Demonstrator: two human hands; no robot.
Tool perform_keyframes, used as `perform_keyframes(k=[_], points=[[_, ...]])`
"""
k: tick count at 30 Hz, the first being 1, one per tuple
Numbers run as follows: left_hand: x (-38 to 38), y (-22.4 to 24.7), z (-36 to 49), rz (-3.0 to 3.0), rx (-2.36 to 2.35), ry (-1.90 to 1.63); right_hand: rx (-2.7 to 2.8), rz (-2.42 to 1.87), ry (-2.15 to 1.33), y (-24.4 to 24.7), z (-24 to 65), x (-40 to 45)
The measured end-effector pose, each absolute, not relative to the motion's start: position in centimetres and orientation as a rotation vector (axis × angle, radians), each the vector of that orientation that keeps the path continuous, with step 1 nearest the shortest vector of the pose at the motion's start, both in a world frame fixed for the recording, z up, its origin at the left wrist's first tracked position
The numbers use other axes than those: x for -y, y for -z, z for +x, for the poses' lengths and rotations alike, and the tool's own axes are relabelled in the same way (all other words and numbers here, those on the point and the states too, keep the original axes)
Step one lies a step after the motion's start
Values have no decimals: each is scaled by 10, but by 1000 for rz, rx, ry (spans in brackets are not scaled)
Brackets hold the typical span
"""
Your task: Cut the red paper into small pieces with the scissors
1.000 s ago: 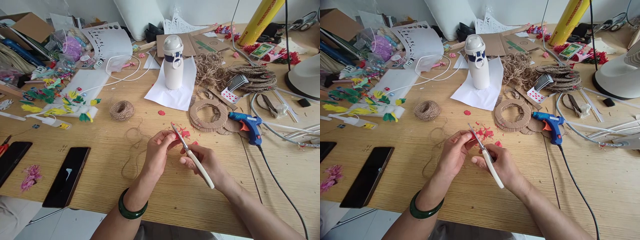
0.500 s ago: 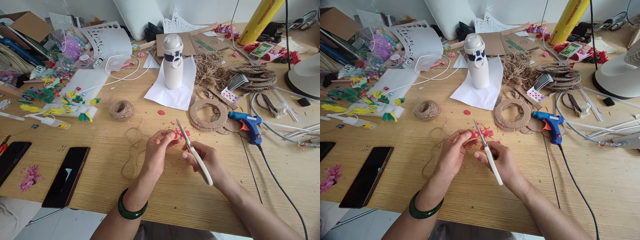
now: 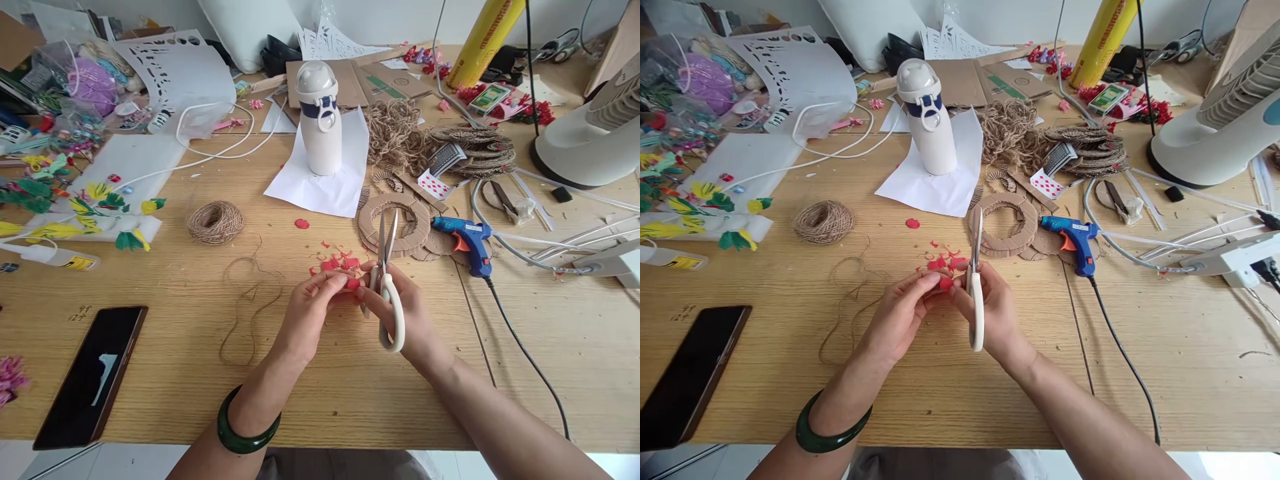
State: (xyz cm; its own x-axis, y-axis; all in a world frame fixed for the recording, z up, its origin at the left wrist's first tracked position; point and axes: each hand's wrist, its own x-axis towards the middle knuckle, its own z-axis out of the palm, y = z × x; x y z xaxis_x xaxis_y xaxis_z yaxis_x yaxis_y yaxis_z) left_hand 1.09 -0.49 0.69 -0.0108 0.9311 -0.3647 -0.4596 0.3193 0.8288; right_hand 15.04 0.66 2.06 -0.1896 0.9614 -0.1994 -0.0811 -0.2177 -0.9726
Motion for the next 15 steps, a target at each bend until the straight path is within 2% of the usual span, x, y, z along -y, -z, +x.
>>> perform_keyframes(k=[9, 15], points=[[4, -6, 11, 546, -1063, -1217, 1131, -1240, -1523, -22, 151, -8], [6, -2, 10, 766, -1176, -1202, 1134, -1217, -1561, -20, 151, -9]])
